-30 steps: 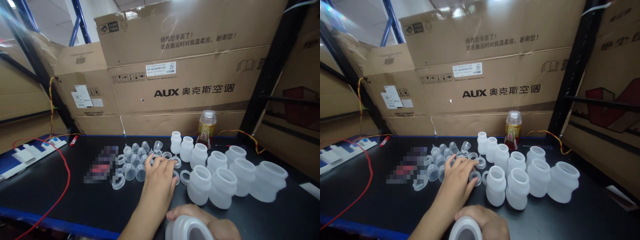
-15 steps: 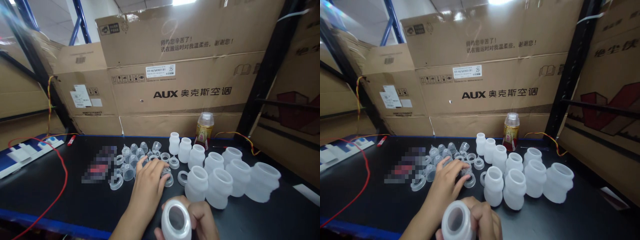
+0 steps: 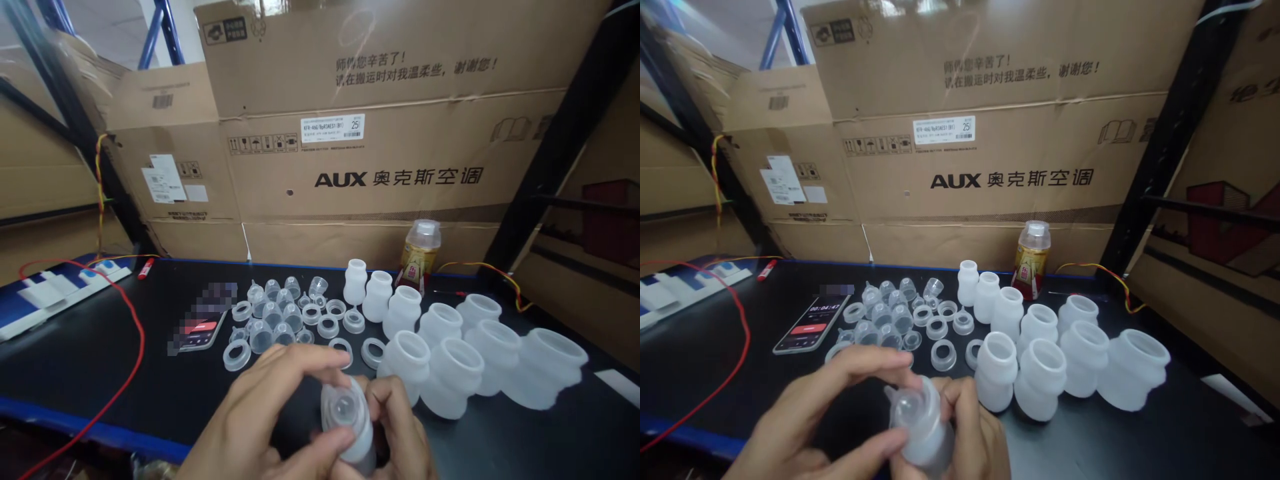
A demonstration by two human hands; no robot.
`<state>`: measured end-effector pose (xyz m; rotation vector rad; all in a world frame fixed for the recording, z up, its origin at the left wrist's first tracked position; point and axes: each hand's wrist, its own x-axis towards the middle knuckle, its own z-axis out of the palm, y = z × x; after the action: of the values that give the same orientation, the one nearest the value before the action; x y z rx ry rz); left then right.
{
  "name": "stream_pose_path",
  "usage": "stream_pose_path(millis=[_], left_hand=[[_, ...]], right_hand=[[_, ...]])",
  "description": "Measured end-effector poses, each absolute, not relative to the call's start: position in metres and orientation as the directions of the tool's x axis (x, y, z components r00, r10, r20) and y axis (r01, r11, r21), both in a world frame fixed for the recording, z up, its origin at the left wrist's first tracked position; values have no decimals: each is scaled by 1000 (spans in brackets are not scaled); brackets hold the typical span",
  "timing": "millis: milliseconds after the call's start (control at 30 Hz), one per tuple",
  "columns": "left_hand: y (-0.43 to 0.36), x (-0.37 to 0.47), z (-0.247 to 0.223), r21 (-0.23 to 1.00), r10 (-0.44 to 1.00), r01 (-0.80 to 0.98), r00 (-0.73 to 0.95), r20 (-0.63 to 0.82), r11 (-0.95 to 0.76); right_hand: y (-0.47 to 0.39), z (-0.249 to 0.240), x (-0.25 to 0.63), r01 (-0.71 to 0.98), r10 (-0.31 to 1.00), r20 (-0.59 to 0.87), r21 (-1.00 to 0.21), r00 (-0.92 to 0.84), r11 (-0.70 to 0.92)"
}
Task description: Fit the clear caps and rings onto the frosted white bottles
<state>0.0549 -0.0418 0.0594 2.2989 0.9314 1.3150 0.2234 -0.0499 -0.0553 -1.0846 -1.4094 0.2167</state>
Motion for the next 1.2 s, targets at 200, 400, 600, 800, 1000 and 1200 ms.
stream_pose_path(millis=[200,400,600,800,1000,1200], left_hand=[[-42,68,49,558,673,390,294,679,-733],[-48,69,52,540,673,410,342,655,-735],[-46,72,49,510,658,425,373,654,-748],[-44,71,54,441,633,466,436,640,-767],[-47,72,57,462,659,480,423,622,-745],[-47,67,62,506,679,456,425,598,-732]], right_hand=[[-54,-46,228,437,733,660,-715,163,546],[-53,-47,228,414,748,644,-733,163,540],[-51,-50,229,439,744,655,-712,131,549],[-51,-47,229,482,730,670,-688,136,542],[-53,-49,229,439,746,654,-711,125,549],[-51,-49,227,446,722,682,-686,118,575]])
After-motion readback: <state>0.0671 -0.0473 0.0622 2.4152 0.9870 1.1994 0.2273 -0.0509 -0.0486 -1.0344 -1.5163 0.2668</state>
